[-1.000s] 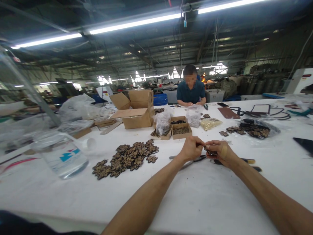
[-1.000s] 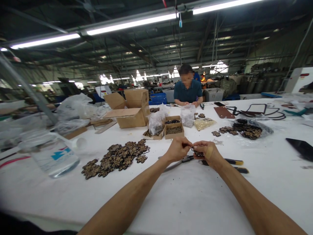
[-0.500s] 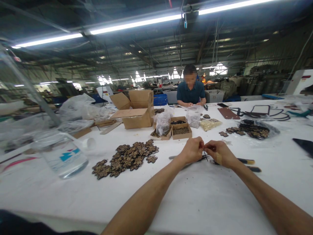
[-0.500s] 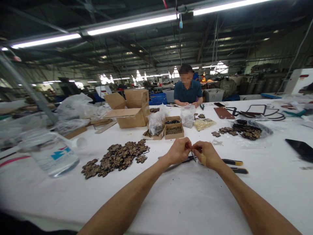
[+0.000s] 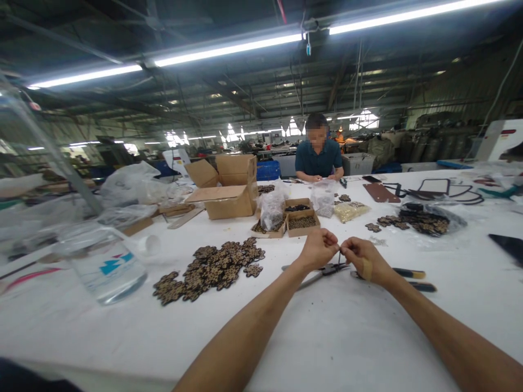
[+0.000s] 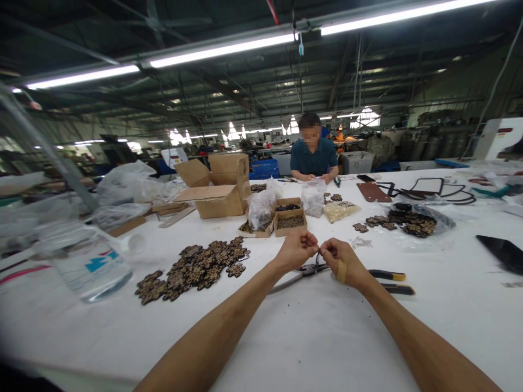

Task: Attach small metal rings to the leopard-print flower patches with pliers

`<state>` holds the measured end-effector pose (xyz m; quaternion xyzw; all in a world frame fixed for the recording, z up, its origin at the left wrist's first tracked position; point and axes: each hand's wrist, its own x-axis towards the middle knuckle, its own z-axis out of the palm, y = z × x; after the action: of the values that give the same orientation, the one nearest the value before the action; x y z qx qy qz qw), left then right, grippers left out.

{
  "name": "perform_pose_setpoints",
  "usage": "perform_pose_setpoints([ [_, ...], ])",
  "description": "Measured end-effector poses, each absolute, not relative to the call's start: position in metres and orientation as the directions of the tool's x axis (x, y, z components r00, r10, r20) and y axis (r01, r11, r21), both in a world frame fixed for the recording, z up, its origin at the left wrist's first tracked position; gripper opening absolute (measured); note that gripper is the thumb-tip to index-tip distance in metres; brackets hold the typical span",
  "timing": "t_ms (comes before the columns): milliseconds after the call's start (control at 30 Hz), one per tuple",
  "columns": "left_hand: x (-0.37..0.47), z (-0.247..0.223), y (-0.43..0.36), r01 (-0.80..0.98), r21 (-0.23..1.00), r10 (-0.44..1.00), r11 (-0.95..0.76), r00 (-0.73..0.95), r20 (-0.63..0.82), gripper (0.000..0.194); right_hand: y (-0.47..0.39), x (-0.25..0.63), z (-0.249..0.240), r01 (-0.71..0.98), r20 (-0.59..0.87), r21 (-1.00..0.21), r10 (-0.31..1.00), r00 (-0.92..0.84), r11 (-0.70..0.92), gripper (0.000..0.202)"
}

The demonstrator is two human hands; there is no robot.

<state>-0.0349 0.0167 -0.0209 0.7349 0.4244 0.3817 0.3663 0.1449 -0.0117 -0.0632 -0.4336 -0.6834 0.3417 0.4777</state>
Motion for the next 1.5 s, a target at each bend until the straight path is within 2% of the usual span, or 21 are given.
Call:
perform_pose_setpoints([
  [100,-0.036,-0.021,0.017,0.176,0.949,0.93,-0.26,0.31,0.197,0.023,-0.011,0.141,-0.061,0.191,0.355,-0.909,0.928,-0.116,0.371,0.037],
  [200,-0.037,-0.022,0.015,-0.054,0.998,0.944,-0.033,0.326,0.049,0.036,-0.011,0.14,-0.06,0.165,0.381,-0.906,0.921,-0.084,0.39,0.039],
  [267,-0.037,-0.023,0.013,-0.135,0.982,0.896,0.136,0.44,-0.063,0.04,-0.011,0.14,-0.059,0.173,0.408,-0.894,0.911,-0.063,0.413,0.037],
  [333,-0.037,-0.025,0.011,-0.189,0.943,0.825,0.273,0.551,-0.128,0.037,-0.012,0.14,-0.059,0.2,0.427,-0.882,0.903,-0.042,0.427,0.036],
  [433,-0.037,-0.026,0.01,-0.251,0.9,0.785,0.357,0.603,-0.143,0.028,-0.014,0.14,-0.056,0.244,0.451,-0.864,0.892,-0.014,0.44,0.035],
  [733,-0.036,-0.024,0.009,-0.261,0.866,0.776,0.427,0.598,-0.202,0.017,-0.021,0.137,-0.05,0.223,0.515,-0.828,0.855,-0.063,0.515,0.031],
  [1100,-0.035,-0.02,0.01,-0.133,0.934,0.827,0.332,0.517,-0.221,0.023,-0.035,0.161,-0.026,0.4,0.518,-0.703,0.809,-0.279,0.588,0.017],
  [1233,-0.035,-0.019,0.01,-0.121,0.936,0.835,0.331,0.5,-0.23,0.022,-0.039,0.161,-0.02,0.429,0.53,-0.655,0.783,-0.327,0.622,0.017],
  [1333,-0.036,-0.018,0.009,-0.121,0.926,0.821,0.358,0.513,-0.251,0.021,-0.034,0.16,-0.025,0.376,0.529,-0.709,0.802,-0.276,0.597,0.022],
  [1500,-0.036,-0.018,0.009,-0.127,0.902,0.787,0.412,0.548,-0.283,0.016,-0.02,0.16,-0.044,0.258,0.428,-0.84,0.875,-0.225,0.477,0.031],
])
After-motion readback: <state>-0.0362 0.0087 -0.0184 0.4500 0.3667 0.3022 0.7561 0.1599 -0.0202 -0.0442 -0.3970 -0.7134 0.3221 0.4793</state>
